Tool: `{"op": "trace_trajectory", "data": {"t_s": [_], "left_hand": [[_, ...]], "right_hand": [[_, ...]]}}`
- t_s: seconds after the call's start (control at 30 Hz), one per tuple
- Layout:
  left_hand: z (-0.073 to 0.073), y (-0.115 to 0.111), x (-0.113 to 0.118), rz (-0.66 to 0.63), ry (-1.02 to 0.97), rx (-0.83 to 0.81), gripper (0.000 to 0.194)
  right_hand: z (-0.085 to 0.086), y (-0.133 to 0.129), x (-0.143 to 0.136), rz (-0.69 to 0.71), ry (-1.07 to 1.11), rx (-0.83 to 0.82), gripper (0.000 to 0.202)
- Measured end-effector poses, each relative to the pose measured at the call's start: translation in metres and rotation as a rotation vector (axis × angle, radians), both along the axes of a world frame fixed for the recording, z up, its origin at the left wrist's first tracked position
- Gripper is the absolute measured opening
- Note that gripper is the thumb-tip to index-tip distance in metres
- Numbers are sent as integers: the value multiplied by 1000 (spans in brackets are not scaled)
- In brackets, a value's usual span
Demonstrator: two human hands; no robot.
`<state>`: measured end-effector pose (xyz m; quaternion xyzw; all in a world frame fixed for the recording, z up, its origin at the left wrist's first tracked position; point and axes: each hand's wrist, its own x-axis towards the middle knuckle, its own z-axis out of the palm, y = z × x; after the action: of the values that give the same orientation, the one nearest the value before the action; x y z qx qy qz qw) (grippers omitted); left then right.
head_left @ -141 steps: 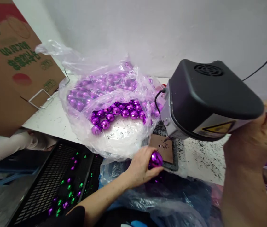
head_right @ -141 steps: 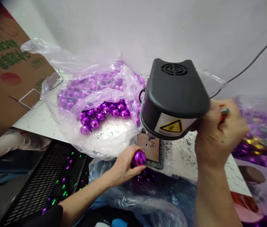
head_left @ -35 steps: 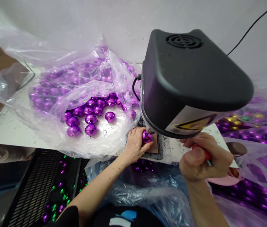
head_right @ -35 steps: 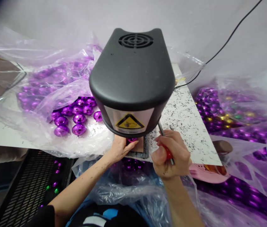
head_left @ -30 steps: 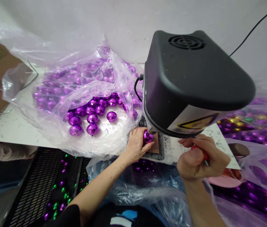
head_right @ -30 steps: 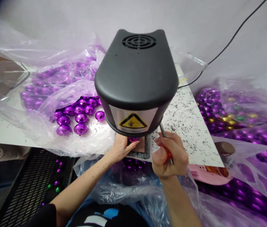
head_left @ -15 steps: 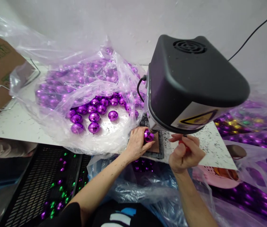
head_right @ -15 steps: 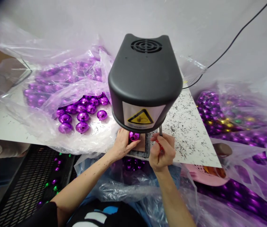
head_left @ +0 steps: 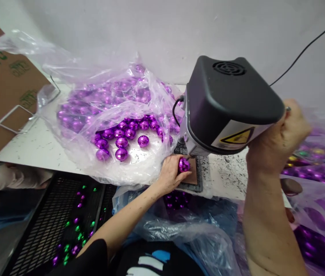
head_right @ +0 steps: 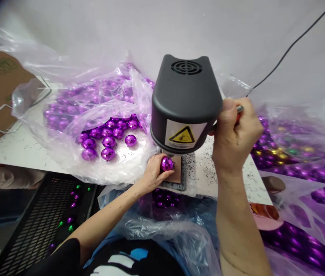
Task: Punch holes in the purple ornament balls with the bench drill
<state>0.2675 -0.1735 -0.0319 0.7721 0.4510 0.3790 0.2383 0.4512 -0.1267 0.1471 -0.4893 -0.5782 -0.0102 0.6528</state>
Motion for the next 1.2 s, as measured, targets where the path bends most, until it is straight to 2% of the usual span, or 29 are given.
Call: {"op": "trace_trajectory", "data": {"t_s": [0.07, 0.13, 0.2, 0.27, 0.33, 0.37, 0.43, 0.5, 0.53, 0.6, 0.67, 0.73, 0.8, 0.87, 0.93, 1.0, 1.03, 1.1, 1.2], "left_hand": [[4, -12, -9, 28, -59, -15, 50], [9, -34, -20, 38, -89, -56, 53], [11, -62, -32, -20, -51, -121, 58], [14, -86, -43, -103, 39, -153, 71], [17, -97, -54, -134, 106, -136, 85], [19, -94, -60, -119, 111, -115, 87], [25, -72, -72, -24, 85, -55, 72], [32, -32, -85, 152, 86, 36, 49], [34, -8, -91, 263, 135, 69, 43], [36, 39, -101, 444, 276, 39, 45], [35, 74, -108, 475, 402, -70, 48], [34, 90, -112, 437, 410, -165, 44], [37, 86, -114, 415, 189, -228, 41], [43, 65, -111, 357, -227, -338, 44], [50, 36, -102, 176, -645, -550, 51], [52, 8, -87, -34, -860, -773, 55], [51, -2, -77, -95, -896, -849, 54], [45, -12, -58, -127, -859, -910, 52], [33, -7, -38, -20, -616, -764, 49]], "right_hand": [[0, 4, 1, 16, 33, -23, 51], [0, 6, 2, 44, 74, -48, 43], [0, 7, 3, 74, 115, -61, 37], [0, 7, 4, 83, 138, -60, 33], [0, 8, 5, 67, 143, -55, 32], [-1, 8, 5, 57, 140, -55, 31], [-1, 8, 5, 43, 125, -55, 31], [-1, 9, 4, 46, 125, -46, 29], [-1, 9, 4, 58, 133, -43, 29], [1, 9, 3, 97, 167, -56, 28], [3, 7, 3, 126, 198, -103, 28], [5, 5, 4, 147, 221, -164, 31], [5, 4, 6, 176, 237, -212, 35], [5, 3, 6, 202, 238, -236, 39], [4, 3, 6, 206, 233, -229, 42], [3, 3, 5, 212, 236, -212, 44], [3, 4, 5, 216, 239, -203, 45], [2, 4, 5, 226, 235, -198, 46], [2, 4, 7, 238, 217, -213, 49]]}}
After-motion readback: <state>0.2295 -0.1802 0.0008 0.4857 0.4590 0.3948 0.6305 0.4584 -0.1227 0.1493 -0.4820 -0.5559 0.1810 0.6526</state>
